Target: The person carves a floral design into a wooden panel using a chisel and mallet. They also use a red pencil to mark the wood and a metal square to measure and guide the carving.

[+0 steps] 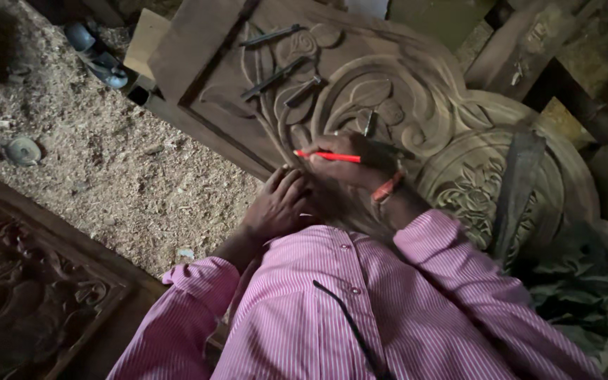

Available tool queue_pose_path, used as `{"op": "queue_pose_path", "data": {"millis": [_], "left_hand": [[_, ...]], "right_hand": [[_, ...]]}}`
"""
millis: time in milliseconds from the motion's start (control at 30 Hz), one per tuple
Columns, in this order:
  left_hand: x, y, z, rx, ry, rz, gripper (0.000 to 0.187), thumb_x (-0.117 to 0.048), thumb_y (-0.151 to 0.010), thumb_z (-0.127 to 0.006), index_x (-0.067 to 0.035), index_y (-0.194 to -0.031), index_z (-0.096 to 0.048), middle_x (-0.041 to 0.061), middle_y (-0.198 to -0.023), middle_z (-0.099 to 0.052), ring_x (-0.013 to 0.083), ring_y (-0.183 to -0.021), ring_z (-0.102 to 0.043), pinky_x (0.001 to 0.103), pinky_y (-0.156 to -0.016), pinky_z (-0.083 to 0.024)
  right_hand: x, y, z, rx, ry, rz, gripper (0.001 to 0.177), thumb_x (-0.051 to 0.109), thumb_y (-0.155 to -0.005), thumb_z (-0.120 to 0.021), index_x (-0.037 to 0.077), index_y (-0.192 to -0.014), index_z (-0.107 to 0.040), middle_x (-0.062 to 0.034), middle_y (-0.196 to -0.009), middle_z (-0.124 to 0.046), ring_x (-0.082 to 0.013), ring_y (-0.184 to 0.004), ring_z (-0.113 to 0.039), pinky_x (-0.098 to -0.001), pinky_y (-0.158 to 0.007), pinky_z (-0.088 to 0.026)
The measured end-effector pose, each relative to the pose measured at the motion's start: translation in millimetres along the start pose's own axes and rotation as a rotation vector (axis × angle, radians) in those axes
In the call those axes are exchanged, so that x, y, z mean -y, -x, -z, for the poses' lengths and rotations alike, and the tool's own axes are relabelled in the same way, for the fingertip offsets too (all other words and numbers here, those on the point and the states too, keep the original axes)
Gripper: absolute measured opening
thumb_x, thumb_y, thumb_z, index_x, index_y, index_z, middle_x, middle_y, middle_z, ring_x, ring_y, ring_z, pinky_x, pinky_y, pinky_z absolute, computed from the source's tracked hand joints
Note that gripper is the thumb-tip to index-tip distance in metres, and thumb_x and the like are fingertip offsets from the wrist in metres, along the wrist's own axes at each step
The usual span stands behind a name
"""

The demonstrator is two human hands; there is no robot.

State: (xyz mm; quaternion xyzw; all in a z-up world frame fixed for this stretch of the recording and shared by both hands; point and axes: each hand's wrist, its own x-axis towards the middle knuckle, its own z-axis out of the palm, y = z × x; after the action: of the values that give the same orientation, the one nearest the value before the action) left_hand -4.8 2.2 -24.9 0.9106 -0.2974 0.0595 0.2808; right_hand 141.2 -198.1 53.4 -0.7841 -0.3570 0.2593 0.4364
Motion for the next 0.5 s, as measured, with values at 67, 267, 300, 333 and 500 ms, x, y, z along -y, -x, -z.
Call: {"op": "queue_pose_path", "data": {"millis": [67,267,300,333,500], "left_hand": [[1,3,-5,0.023,-0.084,-0.013,0.052,-0.048,-0.088,-0.067,-0.005,-0.116,-0.069,0.018,-0.132,-0.064,0.0351,-0.136,-0.053,0.054,-0.123,-0.033],[-2,0,-3,0.007,-0.019,0.013,0.058,-0.054,-0.087,-0.068,-0.002,-0.112,-0.068,0.019,-0.129,-0.062,0.0369,-0.132,-0.053,0.053,-0.119,-0.036],[-2,-1,-1,0.002,-0.005,0.010,0.059,-0.055,-0.086,-0.068,-0.001,-0.109,-0.068,0.019,-0.129,-0.062,0.0376,-0.132,-0.053,0.054,-0.118,-0.036],[-3,-2,1,0.006,-0.014,0.003,0.059,-0.055,-0.086,-0.068,-0.001,-0.109,-0.068,0.019,-0.129,-0.062,0.0378,-0.132,-0.053,0.054,-0.118,-0.036],[-4,-7,9,-0.026,0.028,-0.014,0.051,-0.050,-0.084,-0.070,-0.004,-0.107,-0.068,0.018,-0.130,-0.061,0.0373,-0.131,-0.053,0.054,-0.119,-0.036]], "right_hand": [[6,-3,1,0.019,0.012,-0.162,0.031,0.024,-0.093,-0.065,0.010,-0.119,-0.076,-0.0126,-0.088,-0.074,-0.0243,-0.080,-0.073,-0.0351,-0.073,-0.055],[12,16,9,0.113,0.136,-0.008,0.027,0.025,-0.085,-0.071,0.008,-0.106,-0.078,-0.0139,-0.094,-0.076,-0.0290,-0.085,-0.074,-0.0378,-0.072,-0.056],[12,20,12,0.154,0.154,-0.008,0.028,0.026,-0.082,-0.073,0.008,-0.104,-0.078,-0.0146,-0.092,-0.076,-0.0302,-0.083,-0.074,-0.0388,-0.070,-0.055],[12,23,15,0.175,0.118,-0.009,0.028,0.026,-0.082,-0.073,0.008,-0.103,-0.078,-0.0142,-0.092,-0.076,-0.0296,-0.084,-0.074,-0.0384,-0.071,-0.056],[6,24,23,0.202,-0.029,0.018,0.027,0.027,-0.088,-0.069,0.008,-0.105,-0.076,-0.0131,-0.092,-0.076,-0.0279,-0.087,-0.076,-0.0365,-0.074,-0.056]]}}
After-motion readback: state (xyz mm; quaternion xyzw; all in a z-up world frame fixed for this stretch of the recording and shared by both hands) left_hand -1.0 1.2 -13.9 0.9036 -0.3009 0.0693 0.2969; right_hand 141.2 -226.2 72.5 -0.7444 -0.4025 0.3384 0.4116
